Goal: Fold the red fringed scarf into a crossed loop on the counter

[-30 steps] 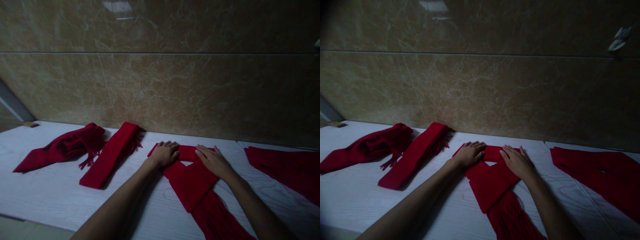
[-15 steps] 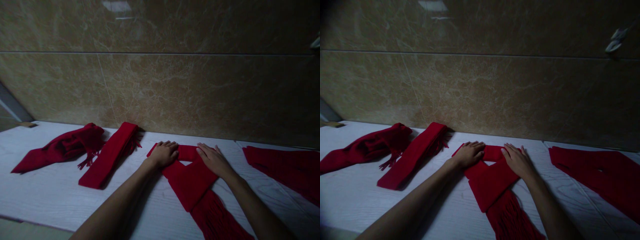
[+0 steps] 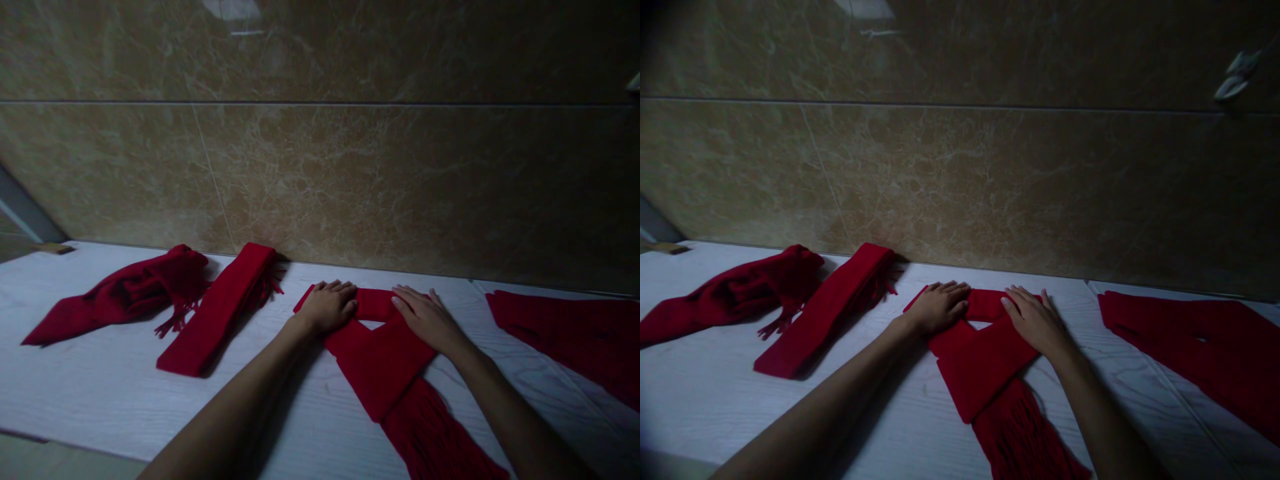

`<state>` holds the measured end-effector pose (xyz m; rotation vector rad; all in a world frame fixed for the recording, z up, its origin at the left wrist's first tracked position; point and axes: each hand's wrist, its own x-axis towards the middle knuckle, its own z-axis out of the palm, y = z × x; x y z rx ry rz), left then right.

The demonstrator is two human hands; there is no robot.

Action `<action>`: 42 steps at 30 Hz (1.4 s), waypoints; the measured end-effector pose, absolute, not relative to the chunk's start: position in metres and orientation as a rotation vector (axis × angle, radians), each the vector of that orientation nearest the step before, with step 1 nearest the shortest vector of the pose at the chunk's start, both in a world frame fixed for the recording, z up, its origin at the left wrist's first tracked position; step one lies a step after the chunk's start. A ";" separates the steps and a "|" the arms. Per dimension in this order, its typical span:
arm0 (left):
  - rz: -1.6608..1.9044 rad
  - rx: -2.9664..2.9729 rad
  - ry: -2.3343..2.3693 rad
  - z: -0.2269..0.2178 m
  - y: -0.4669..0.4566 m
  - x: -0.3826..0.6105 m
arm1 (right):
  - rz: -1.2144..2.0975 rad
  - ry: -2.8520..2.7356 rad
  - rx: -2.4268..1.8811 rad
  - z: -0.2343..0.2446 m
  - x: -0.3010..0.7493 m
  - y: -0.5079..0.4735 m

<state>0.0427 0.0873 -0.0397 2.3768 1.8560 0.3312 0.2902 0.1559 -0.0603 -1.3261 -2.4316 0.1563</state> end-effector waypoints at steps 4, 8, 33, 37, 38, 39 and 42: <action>0.328 2.382 1.844 -0.040 0.088 0.043 | 0.146 -2.357 -1.352 -0.060 0.296 0.160; 0.339 2.382 1.858 -0.042 0.089 0.043 | 0.243 -2.502 -1.103 -0.060 0.286 0.152; 0.332 2.367 1.871 -0.042 0.089 0.043 | 0.194 -2.418 -1.236 -0.062 0.290 0.157; 0.315 2.389 1.864 -0.041 0.089 0.043 | 0.189 -2.420 -1.206 -0.062 0.291 0.157; 0.315 2.390 1.864 -0.041 0.089 0.043 | 0.193 -2.422 -1.203 -0.062 0.291 0.157; 0.315 2.387 1.863 -0.041 0.089 0.043 | 0.201 -2.425 -1.204 -0.062 0.290 0.157; 0.329 2.375 1.862 -0.041 0.089 0.043 | 0.243 -2.433 -1.212 -0.060 0.291 0.157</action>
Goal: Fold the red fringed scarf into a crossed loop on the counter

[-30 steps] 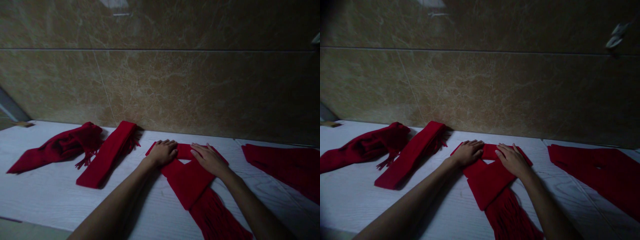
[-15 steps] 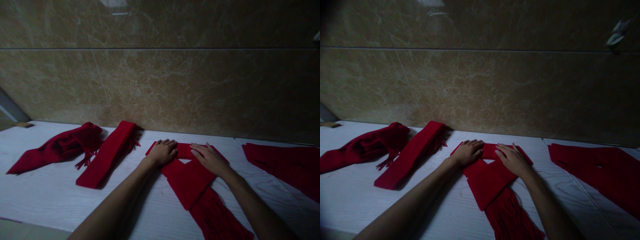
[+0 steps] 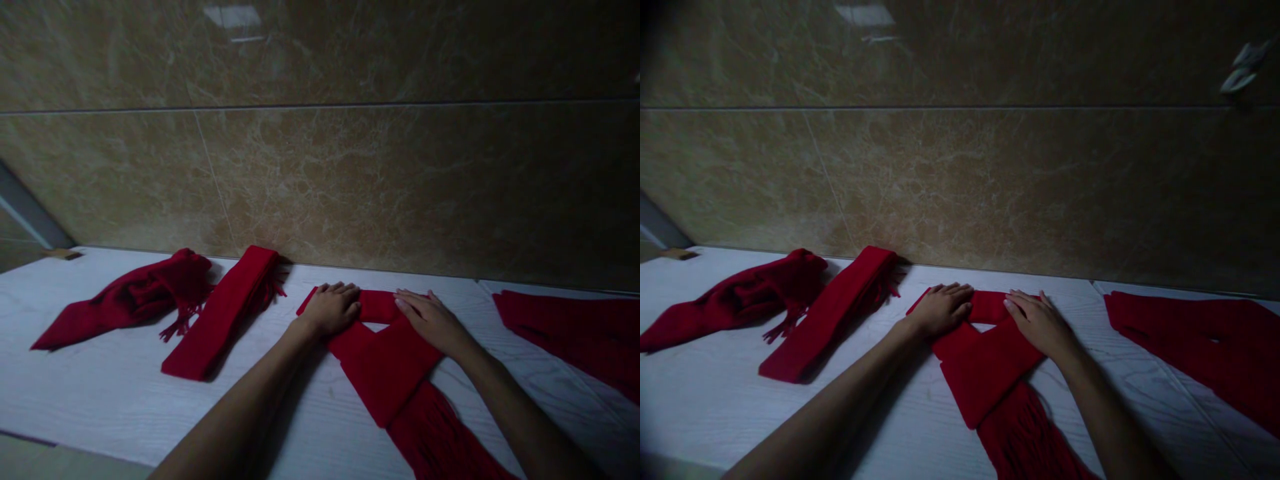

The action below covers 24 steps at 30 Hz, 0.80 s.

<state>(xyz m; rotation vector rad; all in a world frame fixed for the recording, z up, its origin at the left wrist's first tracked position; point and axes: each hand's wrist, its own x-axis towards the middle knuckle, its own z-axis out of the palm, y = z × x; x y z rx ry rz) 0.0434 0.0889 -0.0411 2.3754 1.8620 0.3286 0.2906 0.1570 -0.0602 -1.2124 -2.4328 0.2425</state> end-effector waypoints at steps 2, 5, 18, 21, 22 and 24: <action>0.336 2.375 1.863 -0.041 0.089 0.043 | 0.259 -2.432 -1.214 -0.060 0.291 0.157; 0.323 2.378 1.862 -0.041 0.088 0.044 | 0.253 -2.415 -1.220 -0.060 0.291 0.157; 0.317 2.394 1.866 -0.043 0.090 0.043 | 0.239 -2.414 -1.179 -0.058 0.289 0.152; 0.313 2.390 1.870 -0.042 0.090 0.043 | 0.226 -2.425 -1.167 -0.057 0.288 0.151; 0.314 2.393 1.870 -0.042 0.089 0.043 | 0.226 -2.431 -1.159 -0.057 0.288 0.150; 0.322 2.398 1.871 -0.042 0.089 0.043 | 0.231 -2.449 -1.129 -0.057 0.285 0.149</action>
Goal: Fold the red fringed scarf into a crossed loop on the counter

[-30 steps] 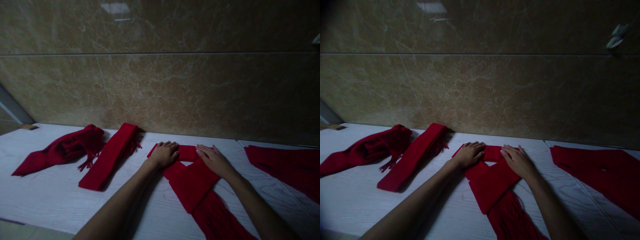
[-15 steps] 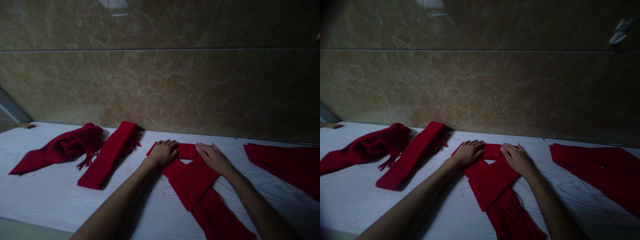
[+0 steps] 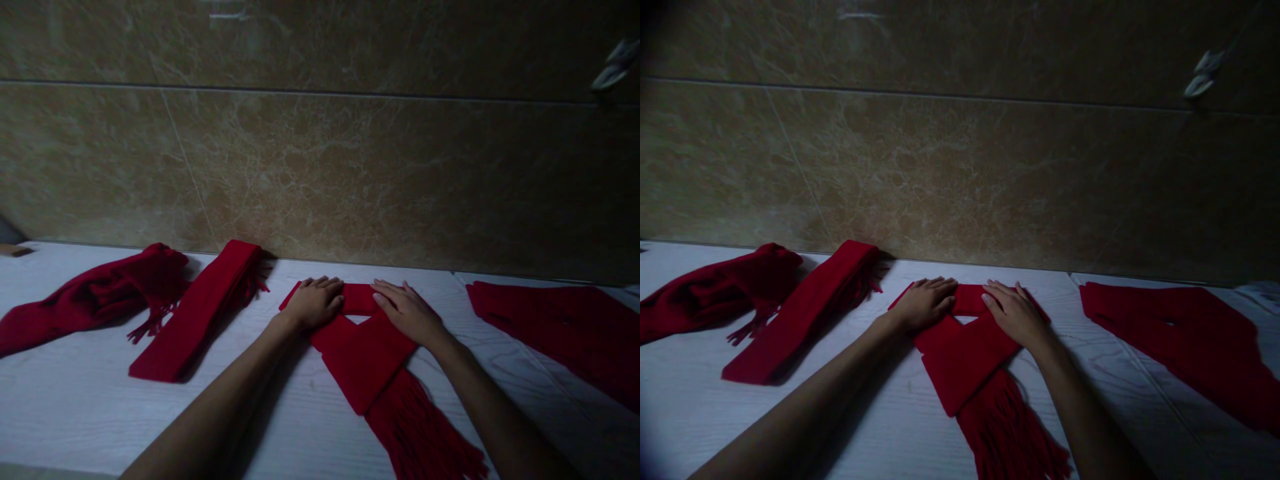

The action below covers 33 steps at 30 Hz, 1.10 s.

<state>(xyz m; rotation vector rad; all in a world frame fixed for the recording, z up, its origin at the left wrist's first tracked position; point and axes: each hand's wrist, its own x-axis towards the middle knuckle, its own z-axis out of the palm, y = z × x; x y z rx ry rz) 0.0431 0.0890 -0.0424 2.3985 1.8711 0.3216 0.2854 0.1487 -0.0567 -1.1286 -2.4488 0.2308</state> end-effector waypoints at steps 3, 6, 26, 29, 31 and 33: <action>0.337 2.399 1.878 -0.043 0.089 0.043 | 0.226 -2.488 -1.078 -0.058 0.282 0.147; 0.343 2.394 1.881 -0.042 0.089 0.043 | 0.202 -2.508 -1.091 -0.060 0.282 0.147; 0.291 2.377 1.872 -0.038 0.087 0.044 | 0.185 -2.457 -1.179 -0.056 0.284 0.150; 0.299 2.385 1.868 -0.039 0.088 0.044 | 0.176 -2.455 -1.185 -0.056 0.284 0.151; 0.297 2.395 1.866 -0.039 0.087 0.044 | 0.153 -2.426 -1.179 -0.057 0.285 0.151; 0.296 2.395 1.870 -0.039 0.087 0.044 | 0.149 -2.409 -1.182 -0.058 0.286 0.152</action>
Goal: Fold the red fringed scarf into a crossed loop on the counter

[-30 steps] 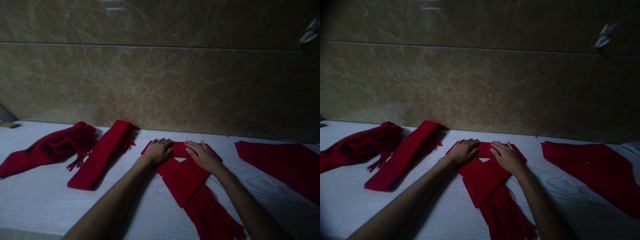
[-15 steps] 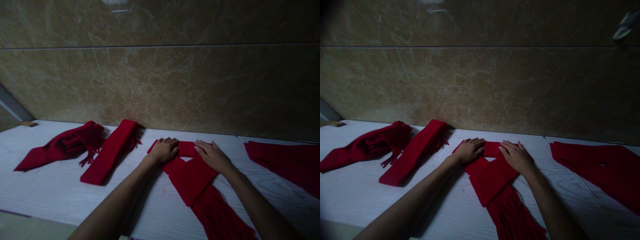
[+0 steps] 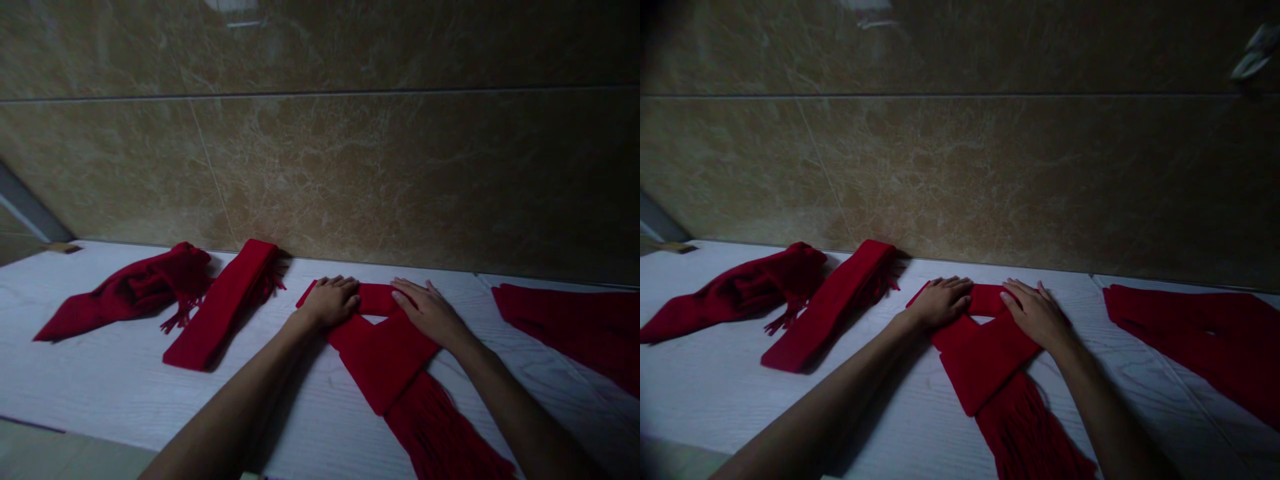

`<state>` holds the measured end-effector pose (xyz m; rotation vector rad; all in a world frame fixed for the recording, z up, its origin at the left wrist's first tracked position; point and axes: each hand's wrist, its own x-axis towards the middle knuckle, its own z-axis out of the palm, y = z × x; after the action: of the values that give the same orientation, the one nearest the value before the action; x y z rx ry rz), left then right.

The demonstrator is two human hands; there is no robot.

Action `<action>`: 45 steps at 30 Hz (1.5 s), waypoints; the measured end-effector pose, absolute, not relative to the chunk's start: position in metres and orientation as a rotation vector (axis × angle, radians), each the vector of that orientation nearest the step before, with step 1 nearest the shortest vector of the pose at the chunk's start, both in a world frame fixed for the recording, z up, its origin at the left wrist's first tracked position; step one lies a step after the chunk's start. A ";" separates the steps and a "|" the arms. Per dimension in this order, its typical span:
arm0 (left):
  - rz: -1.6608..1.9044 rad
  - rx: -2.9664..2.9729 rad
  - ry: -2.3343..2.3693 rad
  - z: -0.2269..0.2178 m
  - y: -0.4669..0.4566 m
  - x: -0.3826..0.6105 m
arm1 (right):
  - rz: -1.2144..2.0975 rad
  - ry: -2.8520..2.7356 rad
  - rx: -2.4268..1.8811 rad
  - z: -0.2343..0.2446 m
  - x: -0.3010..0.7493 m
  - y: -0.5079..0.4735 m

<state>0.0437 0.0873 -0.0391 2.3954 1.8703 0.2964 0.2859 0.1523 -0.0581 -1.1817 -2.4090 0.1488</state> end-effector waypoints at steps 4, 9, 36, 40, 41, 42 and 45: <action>0.310 2.391 1.877 -0.040 0.087 0.043 | 0.181 -2.432 -1.186 -0.060 0.287 0.153; 0.313 2.386 1.867 -0.040 0.088 0.043 | 0.162 -2.415 -1.186 -0.061 0.287 0.154; 0.332 2.401 1.869 -0.044 0.089 0.042 | 0.175 -2.420 -1.208 -0.060 0.288 0.155; 0.322 2.413 1.867 -0.044 0.089 0.042 | 0.172 -2.407 -1.225 -0.061 0.288 0.155; 0.319 2.420 1.866 -0.044 0.089 0.042 | 0.178 -2.416 -1.224 -0.061 0.288 0.155; 0.317 2.427 1.866 -0.044 0.089 0.042 | 0.181 -2.422 -1.222 -0.061 0.288 0.155; 0.317 2.434 1.867 -0.044 0.089 0.042 | 0.168 -2.410 -1.223 -0.062 0.289 0.156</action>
<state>0.0417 0.0892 -0.0439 2.4337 1.8674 0.3174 0.2885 0.1556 -0.0617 -1.2226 -2.4097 0.1678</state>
